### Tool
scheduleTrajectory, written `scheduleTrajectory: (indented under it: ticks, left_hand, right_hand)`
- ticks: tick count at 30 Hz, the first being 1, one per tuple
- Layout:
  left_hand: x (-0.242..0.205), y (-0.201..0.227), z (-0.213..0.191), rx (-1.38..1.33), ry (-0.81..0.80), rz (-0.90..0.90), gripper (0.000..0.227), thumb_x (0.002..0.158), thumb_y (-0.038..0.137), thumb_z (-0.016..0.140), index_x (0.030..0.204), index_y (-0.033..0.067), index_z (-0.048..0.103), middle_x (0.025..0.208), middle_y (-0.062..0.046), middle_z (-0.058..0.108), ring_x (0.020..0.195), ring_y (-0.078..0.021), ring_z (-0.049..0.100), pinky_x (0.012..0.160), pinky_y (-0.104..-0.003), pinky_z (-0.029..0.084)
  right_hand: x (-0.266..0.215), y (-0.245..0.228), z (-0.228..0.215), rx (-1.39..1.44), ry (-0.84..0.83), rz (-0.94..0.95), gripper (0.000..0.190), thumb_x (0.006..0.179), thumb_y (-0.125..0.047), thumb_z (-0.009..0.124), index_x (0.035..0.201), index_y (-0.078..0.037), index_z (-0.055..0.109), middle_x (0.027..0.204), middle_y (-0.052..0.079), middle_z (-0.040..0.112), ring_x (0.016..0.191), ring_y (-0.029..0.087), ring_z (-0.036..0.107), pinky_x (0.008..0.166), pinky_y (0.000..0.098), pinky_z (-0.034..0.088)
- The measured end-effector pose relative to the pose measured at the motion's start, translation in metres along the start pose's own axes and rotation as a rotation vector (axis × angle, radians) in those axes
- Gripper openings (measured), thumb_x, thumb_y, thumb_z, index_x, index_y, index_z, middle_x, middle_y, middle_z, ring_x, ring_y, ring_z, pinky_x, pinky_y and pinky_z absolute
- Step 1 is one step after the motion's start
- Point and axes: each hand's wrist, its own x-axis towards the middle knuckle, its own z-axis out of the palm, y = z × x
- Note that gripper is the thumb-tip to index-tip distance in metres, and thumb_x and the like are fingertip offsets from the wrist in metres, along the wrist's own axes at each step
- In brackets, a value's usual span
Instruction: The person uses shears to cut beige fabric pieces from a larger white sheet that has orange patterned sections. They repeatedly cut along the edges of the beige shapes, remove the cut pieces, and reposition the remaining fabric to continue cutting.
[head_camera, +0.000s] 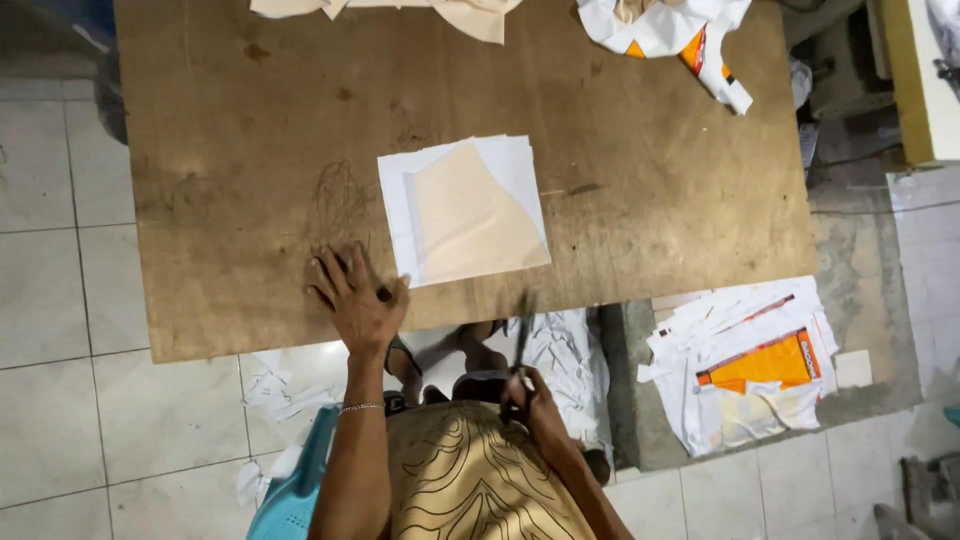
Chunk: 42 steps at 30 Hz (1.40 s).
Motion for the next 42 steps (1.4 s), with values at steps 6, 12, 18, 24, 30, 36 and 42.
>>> scheduleTrajectory:
  ticks: [6,12,18,24,30,36,42]
  left_hand:
    - [-0.010,0.002,-0.006,-0.037,0.163,0.094,0.084,0.094,0.060,0.063,0.156,0.0059,0.043,0.165,-0.029,0.024,0.153,-0.0492,0.015,0.117,-0.070,0.013]
    - [-0.008,-0.002,-0.002,0.005,0.177,0.080,0.087,0.095,0.067,0.058,0.158,0.0096,0.041,0.169,-0.024,0.021,0.157,-0.0419,0.011,0.121,-0.061,0.002]
    - [-0.009,-0.003,0.000,-0.029,0.159,0.088,0.088,0.097,0.070,0.055,0.158,0.0088,0.040,0.169,-0.024,0.019,0.157,-0.0429,0.010,0.121,-0.063,0.000]
    - [-0.011,-0.003,-0.002,-0.037,0.145,0.092,0.088,0.095,0.066,0.058,0.160,0.0097,0.037,0.169,-0.024,0.018,0.157,-0.0437,0.009,0.120,-0.065,0.001]
    - [-0.010,-0.001,-0.005,-0.032,0.149,0.092,0.089,0.096,0.068,0.057,0.159,0.0087,0.038,0.169,-0.025,0.019,0.157,-0.0442,0.009,0.119,-0.065,-0.001]
    - [-0.010,-0.001,-0.006,-0.055,0.154,0.105,0.088,0.096,0.067,0.057,0.160,0.0085,0.037,0.167,-0.027,0.021,0.156,-0.0456,0.011,0.119,-0.065,0.000]
    - [-0.009,-0.001,-0.004,-0.034,0.203,0.108,0.088,0.096,0.069,0.056,0.158,0.0078,0.041,0.167,-0.027,0.024,0.156,-0.0451,0.013,0.120,-0.064,0.002]
  right_hand:
    - [0.031,0.035,0.040,-0.319,-0.289,-0.048,0.046,0.094,-0.051,0.072,0.125,-0.018,0.064,0.076,0.013,0.068,0.063,0.023,0.068,0.047,0.0277,0.050]
    - [0.060,0.053,0.092,-0.191,-0.301,-0.245,0.035,0.100,-0.035,0.072,0.107,-0.004,0.058,0.062,0.010,0.061,0.053,0.019,0.062,0.047,0.0272,0.048]
    - [0.055,0.040,0.111,-0.147,-0.219,-0.290,0.035,0.096,-0.030,0.079,0.101,-0.004,0.056,0.058,0.010,0.060,0.050,0.017,0.060,0.045,0.0270,0.048]
    - [0.049,0.036,0.113,-0.158,-0.162,-0.300,0.036,0.095,-0.028,0.080,0.103,0.002,0.060,0.053,0.010,0.057,0.043,0.016,0.056,0.041,0.0265,0.045]
    - [0.043,0.019,0.117,-0.237,-0.116,-0.268,0.041,0.090,-0.031,0.086,0.101,0.002,0.065,0.051,0.010,0.060,0.040,0.014,0.056,0.038,0.0240,0.042]
    - [0.044,-0.009,0.131,-0.198,-0.103,-0.169,0.044,0.090,-0.034,0.085,0.100,0.003,0.062,0.053,0.010,0.057,0.042,0.018,0.059,0.037,0.0274,0.047]
    - [0.054,-0.022,0.133,-0.282,-0.094,-0.099,0.044,0.089,-0.033,0.086,0.097,0.003,0.062,0.052,0.012,0.057,0.041,0.020,0.059,0.034,0.0285,0.047]
